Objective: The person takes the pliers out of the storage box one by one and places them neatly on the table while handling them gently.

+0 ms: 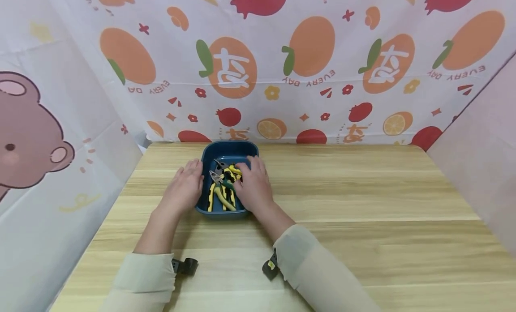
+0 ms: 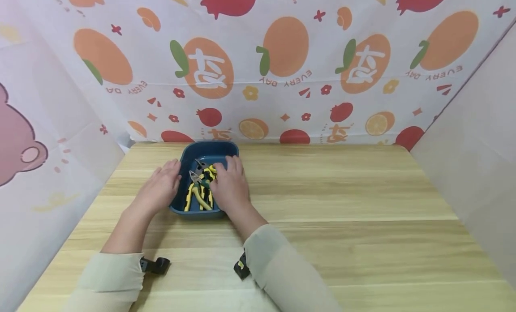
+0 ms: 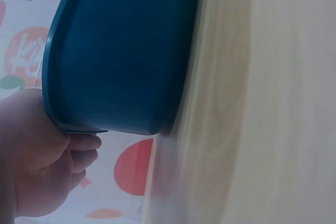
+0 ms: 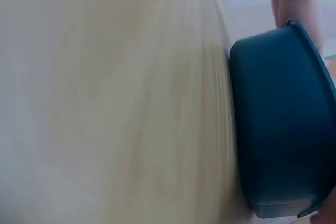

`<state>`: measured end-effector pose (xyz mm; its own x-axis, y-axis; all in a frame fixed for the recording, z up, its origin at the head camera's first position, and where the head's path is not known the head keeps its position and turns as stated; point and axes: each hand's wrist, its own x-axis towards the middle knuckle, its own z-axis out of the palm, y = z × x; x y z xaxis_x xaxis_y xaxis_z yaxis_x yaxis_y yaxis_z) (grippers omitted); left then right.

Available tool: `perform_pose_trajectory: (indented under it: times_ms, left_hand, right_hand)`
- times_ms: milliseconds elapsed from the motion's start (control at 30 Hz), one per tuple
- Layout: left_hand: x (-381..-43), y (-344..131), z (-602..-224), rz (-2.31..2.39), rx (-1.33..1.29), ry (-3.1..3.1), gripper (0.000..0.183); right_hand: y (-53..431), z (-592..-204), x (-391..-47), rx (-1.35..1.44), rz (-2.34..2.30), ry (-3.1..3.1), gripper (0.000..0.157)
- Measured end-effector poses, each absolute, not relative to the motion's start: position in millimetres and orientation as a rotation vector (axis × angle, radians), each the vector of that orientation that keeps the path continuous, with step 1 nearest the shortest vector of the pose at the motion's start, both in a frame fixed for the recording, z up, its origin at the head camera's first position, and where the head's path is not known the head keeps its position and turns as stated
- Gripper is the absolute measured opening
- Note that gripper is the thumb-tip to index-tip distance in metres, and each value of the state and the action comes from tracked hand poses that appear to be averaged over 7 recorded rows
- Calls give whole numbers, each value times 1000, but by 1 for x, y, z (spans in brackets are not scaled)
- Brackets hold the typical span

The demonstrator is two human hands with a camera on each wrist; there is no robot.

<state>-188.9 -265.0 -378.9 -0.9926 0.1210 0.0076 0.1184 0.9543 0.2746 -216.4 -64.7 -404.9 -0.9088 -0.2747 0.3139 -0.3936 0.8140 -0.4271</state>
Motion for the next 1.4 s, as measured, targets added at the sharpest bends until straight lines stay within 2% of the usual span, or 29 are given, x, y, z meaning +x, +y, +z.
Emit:
perform_pose_trajectory:
  times_ms: [100,267,433,600,733,1033,1400]
  left_hand:
    - [-189,-263,-378,432,175,3097,53]
    - [-187,-262,-379,424,158,3118,52]
    - [-184,-264,-379,433,136,3117,52]
    - [-183,-264,-379,433,129,3118,52]
    - [-183,-264,-378,440,128,3118,52]
    - [-184,-264,-378,476,106,3103,53]
    - [-185,-264,-380,469,89,3096,53]
  right_hand:
    - [-67,-400,-218,705,457,-2825,39]
    - [-75,-394,-216,906,229,-2932,64]
    - [-83,-391,-216,962,111,-3022,85]
    - [-88,-393,-217,932,5,-3102,94]
    - [-91,-394,-218,871,-6,-3149,94]
    - [-92,-397,-221,844,96,-3065,81]
    - [-74,-395,-211,771,803,-2878,69]
